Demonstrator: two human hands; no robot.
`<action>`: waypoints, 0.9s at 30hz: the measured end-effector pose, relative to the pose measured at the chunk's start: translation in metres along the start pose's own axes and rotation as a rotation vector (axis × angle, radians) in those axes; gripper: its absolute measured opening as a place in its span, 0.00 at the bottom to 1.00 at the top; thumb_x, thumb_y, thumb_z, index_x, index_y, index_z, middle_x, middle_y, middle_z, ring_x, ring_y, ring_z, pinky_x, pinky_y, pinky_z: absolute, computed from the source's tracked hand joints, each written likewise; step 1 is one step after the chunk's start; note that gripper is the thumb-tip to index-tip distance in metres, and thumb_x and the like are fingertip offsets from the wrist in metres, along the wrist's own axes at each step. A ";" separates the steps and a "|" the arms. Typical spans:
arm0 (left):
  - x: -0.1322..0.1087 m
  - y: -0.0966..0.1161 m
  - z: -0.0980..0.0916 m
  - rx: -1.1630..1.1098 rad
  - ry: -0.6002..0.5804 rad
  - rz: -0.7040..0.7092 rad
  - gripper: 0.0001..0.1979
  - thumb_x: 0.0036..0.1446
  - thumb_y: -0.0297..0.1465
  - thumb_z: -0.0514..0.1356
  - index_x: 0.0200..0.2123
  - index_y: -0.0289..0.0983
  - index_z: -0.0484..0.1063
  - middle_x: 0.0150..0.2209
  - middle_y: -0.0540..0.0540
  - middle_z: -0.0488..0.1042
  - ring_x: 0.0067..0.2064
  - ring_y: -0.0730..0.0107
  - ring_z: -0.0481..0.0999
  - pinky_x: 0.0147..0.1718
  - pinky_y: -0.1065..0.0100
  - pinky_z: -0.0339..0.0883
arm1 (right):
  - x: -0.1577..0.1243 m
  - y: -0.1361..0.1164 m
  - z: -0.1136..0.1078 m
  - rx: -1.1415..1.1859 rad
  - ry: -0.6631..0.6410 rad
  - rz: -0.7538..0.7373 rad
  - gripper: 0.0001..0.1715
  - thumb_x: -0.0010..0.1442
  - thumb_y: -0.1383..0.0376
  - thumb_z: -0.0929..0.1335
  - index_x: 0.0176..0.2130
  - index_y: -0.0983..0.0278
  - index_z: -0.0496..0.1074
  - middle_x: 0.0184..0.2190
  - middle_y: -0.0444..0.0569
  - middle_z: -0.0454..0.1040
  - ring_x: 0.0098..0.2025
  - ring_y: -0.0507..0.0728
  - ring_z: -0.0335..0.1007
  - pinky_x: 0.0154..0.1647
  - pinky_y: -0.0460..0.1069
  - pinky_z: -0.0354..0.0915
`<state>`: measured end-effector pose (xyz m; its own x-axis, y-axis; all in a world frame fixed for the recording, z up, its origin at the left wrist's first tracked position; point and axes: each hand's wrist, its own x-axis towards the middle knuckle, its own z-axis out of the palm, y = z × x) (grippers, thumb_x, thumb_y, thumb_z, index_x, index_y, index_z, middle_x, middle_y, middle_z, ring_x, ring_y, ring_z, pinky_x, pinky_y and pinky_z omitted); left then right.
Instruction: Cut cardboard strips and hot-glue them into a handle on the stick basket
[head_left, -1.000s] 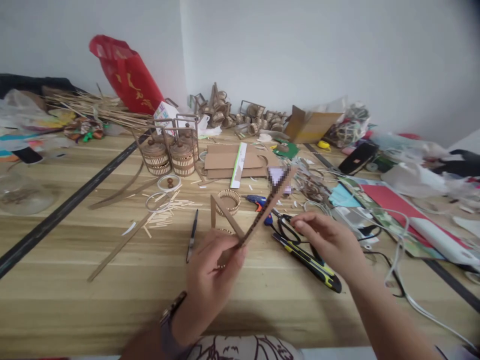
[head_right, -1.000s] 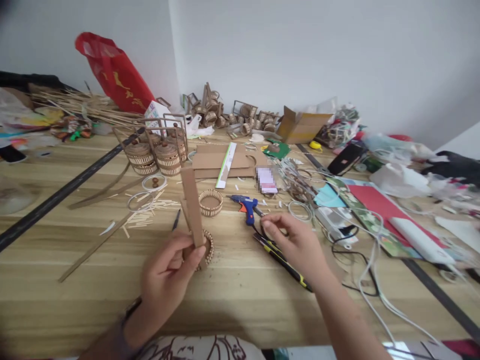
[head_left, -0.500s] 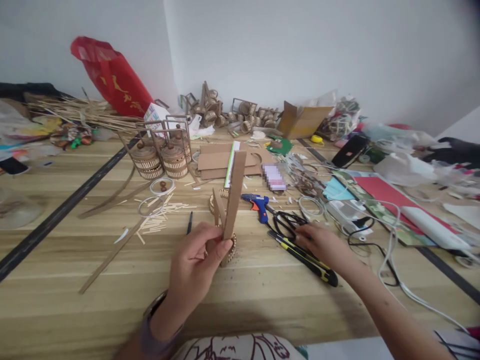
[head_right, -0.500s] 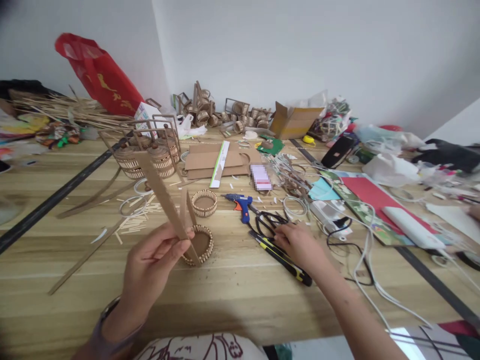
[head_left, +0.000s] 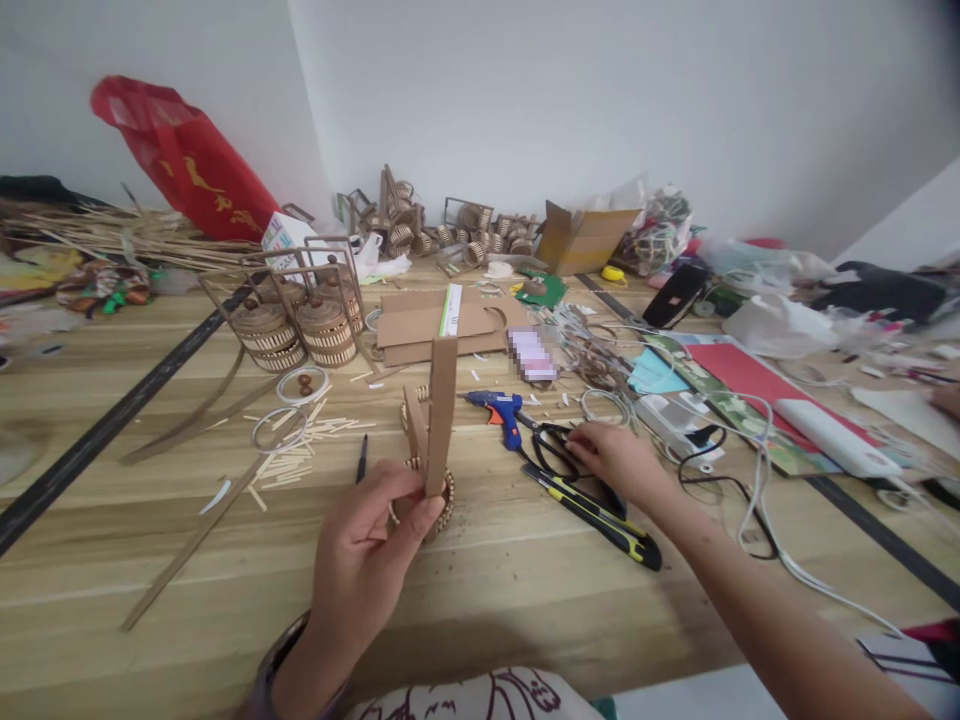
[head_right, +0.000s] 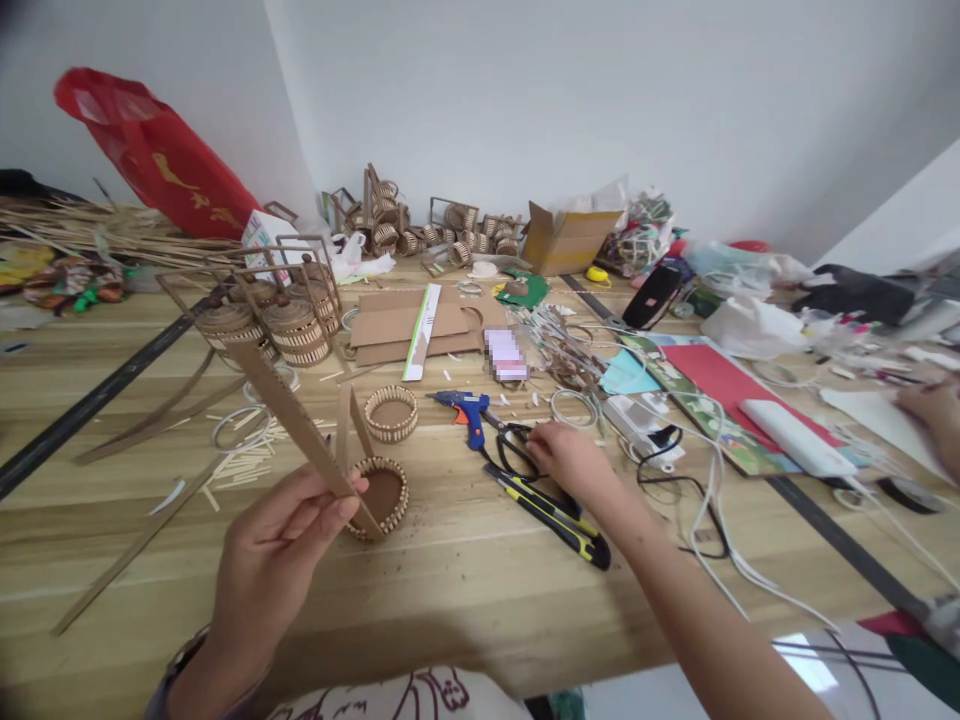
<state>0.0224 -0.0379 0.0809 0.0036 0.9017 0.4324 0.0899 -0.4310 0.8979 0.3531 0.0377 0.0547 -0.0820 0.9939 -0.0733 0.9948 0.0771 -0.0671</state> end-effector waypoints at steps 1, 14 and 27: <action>0.000 0.000 0.000 0.004 -0.001 -0.002 0.05 0.61 0.31 0.63 0.39 0.40 0.79 0.34 0.48 0.79 0.34 0.70 0.77 0.34 0.70 0.72 | 0.000 -0.005 0.002 -0.006 -0.020 -0.017 0.12 0.65 0.63 0.63 0.38 0.61 0.76 0.40 0.51 0.80 0.42 0.58 0.76 0.41 0.47 0.64; -0.003 -0.002 0.001 0.029 -0.027 0.015 0.05 0.62 0.30 0.62 0.40 0.40 0.78 0.39 0.46 0.79 0.39 0.68 0.78 0.38 0.70 0.70 | 0.023 -0.008 0.007 0.032 -0.124 0.017 0.18 0.56 0.68 0.67 0.48 0.66 0.70 0.39 0.56 0.79 0.40 0.61 0.76 0.34 0.49 0.62; 0.001 0.004 0.005 0.045 0.019 0.062 0.05 0.61 0.30 0.62 0.35 0.37 0.78 0.32 0.47 0.78 0.33 0.69 0.75 0.33 0.70 0.68 | 0.015 0.002 0.024 0.493 0.192 0.130 0.34 0.57 0.57 0.66 0.59 0.64 0.52 0.29 0.45 0.74 0.30 0.59 0.74 0.28 0.50 0.66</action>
<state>0.0278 -0.0389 0.0848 -0.0086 0.8721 0.4893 0.1348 -0.4838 0.8647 0.3521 0.0506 0.0298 0.0985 0.9928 0.0677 0.8457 -0.0476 -0.5316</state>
